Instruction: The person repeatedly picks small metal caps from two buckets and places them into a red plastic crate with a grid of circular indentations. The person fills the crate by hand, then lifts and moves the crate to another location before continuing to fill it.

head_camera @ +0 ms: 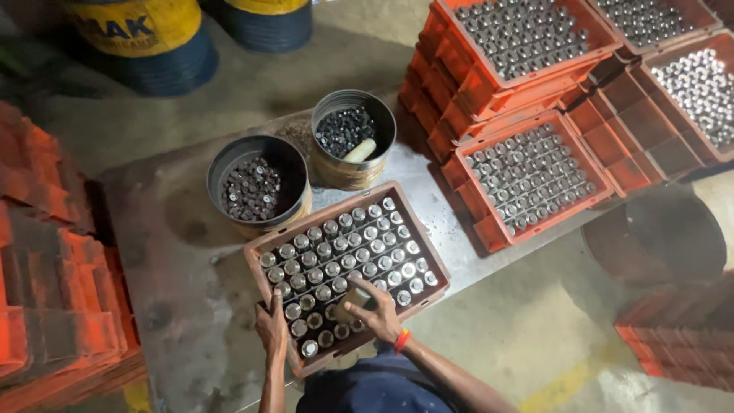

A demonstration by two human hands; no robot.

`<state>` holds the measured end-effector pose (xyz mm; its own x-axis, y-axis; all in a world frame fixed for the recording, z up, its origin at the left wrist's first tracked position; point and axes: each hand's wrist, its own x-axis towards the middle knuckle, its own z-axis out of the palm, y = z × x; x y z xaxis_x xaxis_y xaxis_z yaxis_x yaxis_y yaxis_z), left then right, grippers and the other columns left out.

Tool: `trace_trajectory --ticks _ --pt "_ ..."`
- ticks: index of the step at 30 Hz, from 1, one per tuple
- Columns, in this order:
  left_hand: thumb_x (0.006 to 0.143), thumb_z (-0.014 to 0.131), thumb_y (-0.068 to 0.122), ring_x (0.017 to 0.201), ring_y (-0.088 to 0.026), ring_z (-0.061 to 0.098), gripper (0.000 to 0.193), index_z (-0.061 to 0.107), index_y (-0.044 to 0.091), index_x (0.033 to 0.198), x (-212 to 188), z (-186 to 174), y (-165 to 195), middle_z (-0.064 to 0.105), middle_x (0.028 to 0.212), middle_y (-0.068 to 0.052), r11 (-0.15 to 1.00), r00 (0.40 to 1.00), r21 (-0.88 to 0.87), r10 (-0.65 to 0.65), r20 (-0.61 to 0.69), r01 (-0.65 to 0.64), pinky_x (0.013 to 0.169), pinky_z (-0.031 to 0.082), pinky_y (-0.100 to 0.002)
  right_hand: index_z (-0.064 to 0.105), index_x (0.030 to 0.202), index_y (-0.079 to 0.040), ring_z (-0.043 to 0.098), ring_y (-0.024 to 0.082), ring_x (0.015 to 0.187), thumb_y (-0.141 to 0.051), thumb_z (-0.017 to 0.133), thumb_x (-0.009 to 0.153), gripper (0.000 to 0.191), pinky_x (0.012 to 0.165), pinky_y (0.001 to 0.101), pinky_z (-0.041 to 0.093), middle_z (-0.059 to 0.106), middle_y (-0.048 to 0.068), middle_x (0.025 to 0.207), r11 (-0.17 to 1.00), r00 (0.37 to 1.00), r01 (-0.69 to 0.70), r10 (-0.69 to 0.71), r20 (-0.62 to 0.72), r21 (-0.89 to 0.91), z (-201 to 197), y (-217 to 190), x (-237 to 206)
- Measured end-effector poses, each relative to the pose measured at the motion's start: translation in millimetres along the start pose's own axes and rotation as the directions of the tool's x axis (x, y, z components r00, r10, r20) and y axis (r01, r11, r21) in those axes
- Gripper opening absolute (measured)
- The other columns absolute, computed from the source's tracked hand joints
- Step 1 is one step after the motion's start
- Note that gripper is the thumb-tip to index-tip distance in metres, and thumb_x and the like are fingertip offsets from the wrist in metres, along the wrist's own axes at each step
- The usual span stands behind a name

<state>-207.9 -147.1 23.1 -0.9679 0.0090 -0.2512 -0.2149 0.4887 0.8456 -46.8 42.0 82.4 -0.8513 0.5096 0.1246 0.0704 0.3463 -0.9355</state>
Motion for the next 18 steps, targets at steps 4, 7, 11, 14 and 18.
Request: trace_trajectory --ticks 4,7,11,14,18 --pt "0.096 0.062 0.054 0.097 -0.049 0.067 0.063 0.062 -0.007 0.11 0 0 4 0.07 0.102 -0.032 0.999 0.999 0.003 -0.036 -0.004 0.036 0.085 0.05 -0.055 0.062 0.14 -0.01 0.065 0.025 0.12 -0.024 0.082 0.085 0.061 0.103 0.0382 0.052 0.069 0.016 0.133 0.96 0.974 -0.225 0.224 0.022 0.165 -4 1 2" --pt "0.096 0.062 0.055 0.096 -0.05 0.067 0.063 0.063 -0.007 0.108 0 0 3 0.069 0.101 -0.032 0.999 0.999 0.022 -0.042 -0.005 0.042 0.084 0.05 -0.056 0.062 0.14 -0.011 0.063 0.024 0.126 -0.024 0.082 0.085 0.06 0.106 0.0378 0.05 0.068 0.014 0.136 0.976 0.981 -0.191 0.195 -0.023 0.101 -8 4 3" --pt "0.098 0.061 0.055 0.095 -0.051 0.066 0.064 0.063 -0.008 0.106 0 0 -2 0.069 0.1 -0.034 0.996 0.998 0.065 -0.055 -0.015 0.055 0.085 0.049 -0.057 0.062 0.14 -0.011 0.06 0.025 0.131 -0.023 0.083 0.086 0.06 0.109 0.038 0.047 0.066 0.015 0.141 0.99 0.99 -0.127 0.13 -0.049 0.056 -8 9 4" --pt "0.097 0.061 0.054 0.098 -0.052 0.064 0.061 0.063 -0.006 0.11 0 2 -6 0.068 0.102 -0.033 0.999 0.999 0.03 0.023 -0.033 -0.022 0.083 0.048 -0.057 0.063 0.139 -0.014 0.061 0.024 0.129 -0.025 0.083 0.083 0.061 0.107 0.0371 0.05 0.065 0.013 0.14 0.964 0.971 -0.235 0.24 -0.023 0.12 -6 10 2" --pt "0.099 0.06 0.053 0.094 -0.051 0.066 0.06 0.063 -0.006 0.108 2 3 -9 0.069 0.097 -0.033 0.998 0.999 0.06 0.03 -0.022 -0.029 0.083 0.049 -0.056 0.062 0.14 -0.013 0.061 0.024 0.129 -0.026 0.083 0.084 0.062 0.108 0.0373 0.048 0.066 0.014 0.14 0.98 0.982 -0.186 0.188 -0.032 0.067 -5 11 1"
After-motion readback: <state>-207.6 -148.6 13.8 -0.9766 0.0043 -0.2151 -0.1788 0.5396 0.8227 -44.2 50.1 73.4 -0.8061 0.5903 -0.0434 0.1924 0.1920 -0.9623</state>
